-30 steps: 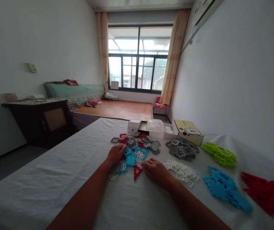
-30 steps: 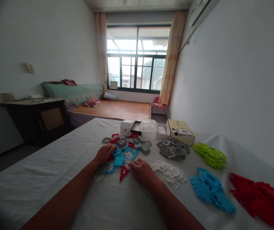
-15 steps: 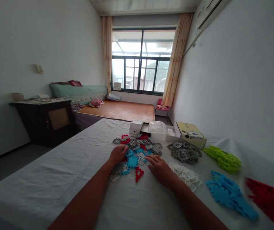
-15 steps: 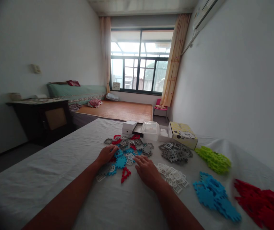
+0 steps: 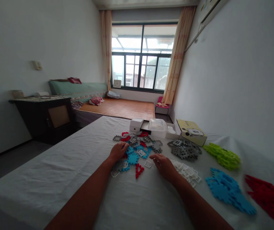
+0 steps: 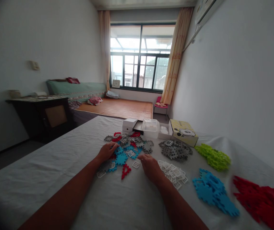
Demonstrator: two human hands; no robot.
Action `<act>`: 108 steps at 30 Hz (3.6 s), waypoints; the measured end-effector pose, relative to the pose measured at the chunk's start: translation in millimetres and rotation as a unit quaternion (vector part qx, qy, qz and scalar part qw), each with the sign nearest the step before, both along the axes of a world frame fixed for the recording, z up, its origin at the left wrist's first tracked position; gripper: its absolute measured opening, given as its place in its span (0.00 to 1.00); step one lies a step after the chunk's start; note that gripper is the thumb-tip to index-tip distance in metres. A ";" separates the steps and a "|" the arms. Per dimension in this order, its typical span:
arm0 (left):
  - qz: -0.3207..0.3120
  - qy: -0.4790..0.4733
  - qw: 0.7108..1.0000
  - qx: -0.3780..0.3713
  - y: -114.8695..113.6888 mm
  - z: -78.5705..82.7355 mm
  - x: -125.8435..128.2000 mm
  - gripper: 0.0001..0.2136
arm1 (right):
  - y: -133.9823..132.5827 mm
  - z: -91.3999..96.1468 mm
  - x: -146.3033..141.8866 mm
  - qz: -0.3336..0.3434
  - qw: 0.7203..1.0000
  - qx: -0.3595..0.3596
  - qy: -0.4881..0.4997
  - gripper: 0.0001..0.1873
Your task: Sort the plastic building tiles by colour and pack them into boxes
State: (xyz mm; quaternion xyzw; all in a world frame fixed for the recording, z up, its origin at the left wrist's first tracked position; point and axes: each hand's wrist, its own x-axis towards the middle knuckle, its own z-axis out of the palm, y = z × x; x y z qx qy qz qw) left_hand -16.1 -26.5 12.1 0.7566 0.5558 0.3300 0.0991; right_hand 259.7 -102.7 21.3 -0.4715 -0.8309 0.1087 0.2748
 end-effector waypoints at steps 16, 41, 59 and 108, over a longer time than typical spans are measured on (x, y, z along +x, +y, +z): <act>-0.011 0.002 1.000 0.003 0.6 -0.8 -0.6 0.20 | 4.7 22.0 32.1 -0.127 0.987 0.034 -0.091 0.12; -0.007 0.004 1.000 -0.001 -3.1 3.6 3.3 0.18 | -0.9 -4.2 -14.7 0.048 0.992 0.039 -0.107 0.17; -0.002 0.012 1.000 -0.003 -4.5 4.0 2.8 0.18 | 2.2 24.7 38.5 -0.112 0.988 0.008 -0.104 0.11; 0.009 -0.014 1.000 0.000 9.2 1.1 -7.2 0.21 | -11.8 33.9 2.7 -0.073 0.995 0.015 -0.072 0.14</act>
